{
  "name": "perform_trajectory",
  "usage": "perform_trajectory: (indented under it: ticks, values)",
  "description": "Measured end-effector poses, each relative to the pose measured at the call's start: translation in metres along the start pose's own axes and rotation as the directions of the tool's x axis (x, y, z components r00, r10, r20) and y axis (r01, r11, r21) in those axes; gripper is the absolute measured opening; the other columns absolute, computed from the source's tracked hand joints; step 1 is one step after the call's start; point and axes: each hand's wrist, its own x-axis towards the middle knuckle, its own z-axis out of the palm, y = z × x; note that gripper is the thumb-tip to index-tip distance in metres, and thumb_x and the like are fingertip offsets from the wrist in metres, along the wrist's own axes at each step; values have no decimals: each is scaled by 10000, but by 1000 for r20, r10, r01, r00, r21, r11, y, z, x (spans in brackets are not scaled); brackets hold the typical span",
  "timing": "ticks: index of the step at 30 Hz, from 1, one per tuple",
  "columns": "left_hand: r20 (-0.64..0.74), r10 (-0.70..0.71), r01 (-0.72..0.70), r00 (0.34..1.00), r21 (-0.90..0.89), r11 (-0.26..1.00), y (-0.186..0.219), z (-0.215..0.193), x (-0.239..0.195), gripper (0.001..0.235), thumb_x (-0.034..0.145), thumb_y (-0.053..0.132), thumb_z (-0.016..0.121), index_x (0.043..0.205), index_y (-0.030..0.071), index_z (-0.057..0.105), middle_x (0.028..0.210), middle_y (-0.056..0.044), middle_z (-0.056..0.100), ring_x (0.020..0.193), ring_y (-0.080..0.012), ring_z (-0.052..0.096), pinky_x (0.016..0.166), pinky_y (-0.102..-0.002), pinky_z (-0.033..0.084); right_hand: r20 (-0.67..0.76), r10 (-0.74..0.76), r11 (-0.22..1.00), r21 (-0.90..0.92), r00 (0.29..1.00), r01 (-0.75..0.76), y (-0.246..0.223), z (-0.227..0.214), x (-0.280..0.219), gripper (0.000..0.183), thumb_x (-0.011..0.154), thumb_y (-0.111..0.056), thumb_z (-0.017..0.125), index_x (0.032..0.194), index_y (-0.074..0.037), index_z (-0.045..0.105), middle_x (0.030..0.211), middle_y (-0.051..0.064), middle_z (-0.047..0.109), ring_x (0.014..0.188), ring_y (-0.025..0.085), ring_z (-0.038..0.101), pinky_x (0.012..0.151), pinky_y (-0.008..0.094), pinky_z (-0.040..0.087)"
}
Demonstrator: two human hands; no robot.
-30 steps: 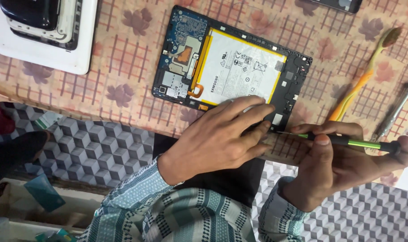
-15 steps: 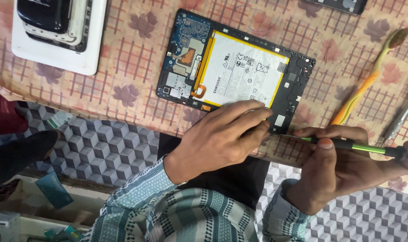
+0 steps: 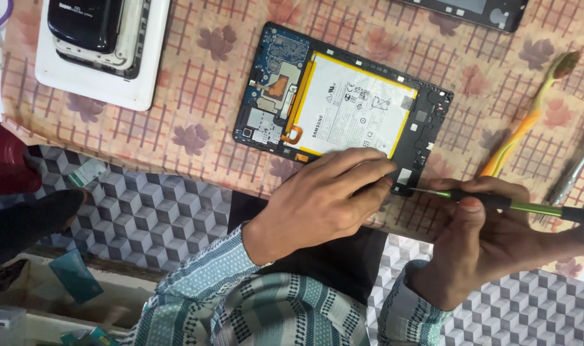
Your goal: The person reassembles a disassembled tablet by placing a black internal bracket over the battery and securing it with multiple screws using a screwdriver. The person repeatedly picks up screws, aligns them, and tightens them into place.
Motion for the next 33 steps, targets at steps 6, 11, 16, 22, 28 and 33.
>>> perform_trajectory:
  ticks: [6, 11, 16, 22, 28, 33]
  values:
    - [-21, -98, 97, 995, -51, 994, 2, 0, 2, 188, 914, 33, 735, 1088, -38, 721, 1244, -79, 656, 1218, -215, 628, 1040, -355, 560, -37, 102, 993, 55, 994, -100, -11, 9, -3, 945, 1164, 38, 641, 1627, -248, -132, 1121, 203, 691, 915, 290, 761, 813, 347, 662]
    - [-21, -244, 235, 970, -196, 952, 3, -1, 10, 142, 923, 58, 740, 1059, 19, 752, 1228, -30, 673, 1159, -215, 645, 1001, -354, 552, -30, 127, 989, 74, 991, -125, -17, 13, -5, 939, 1160, 48, 629, 1651, -193, -134, 1095, 209, 675, 939, 284, 734, 890, 363, 657]
    - [-10, -310, 302, 951, -192, 934, 4, -2, 17, 126, 894, 97, 745, 1012, 76, 785, 1201, 13, 697, 1082, -216, 643, 949, -359, 543, -57, 140, 979, 155, 989, -130, -12, 13, -8, 1014, 1177, 56, 655, 1693, -190, -183, 1125, 234, 669, 904, 276, 708, 885, 376, 654]
    - [24, -345, 343, 938, -190, 920, 2, -5, 22, 125, 890, 151, 757, 995, 88, 781, 1143, 28, 711, 1019, -207, 650, 912, -355, 540, -88, 113, 985, 138, 990, -100, -8, 9, -6, 914, 1166, -3, 654, 1687, -120, -88, 1115, 221, 653, 855, 269, 715, 776, 345, 659]
    - [12, -308, 304, 951, -213, 929, -4, -6, 18, 157, 878, 168, 780, 1006, 76, 770, 1092, 20, 713, 1000, -210, 648, 905, -358, 542, -83, 103, 995, 25, 991, -101, -11, 11, -7, 920, 1169, -7, 639, 1696, -133, -105, 1149, 224, 663, 891, 270, 727, 805, 358, 683]
    - [-26, -219, 209, 975, -210, 955, -9, -2, 10, 169, 914, 152, 776, 1050, 54, 758, 1088, 7, 715, 1007, -190, 649, 916, -347, 550, 10, 73, 997, -9, 997, -73, -15, 13, 2, 897, 1175, -10, 613, 1661, -200, -116, 1172, 237, 663, 915, 285, 722, 838, 389, 690]
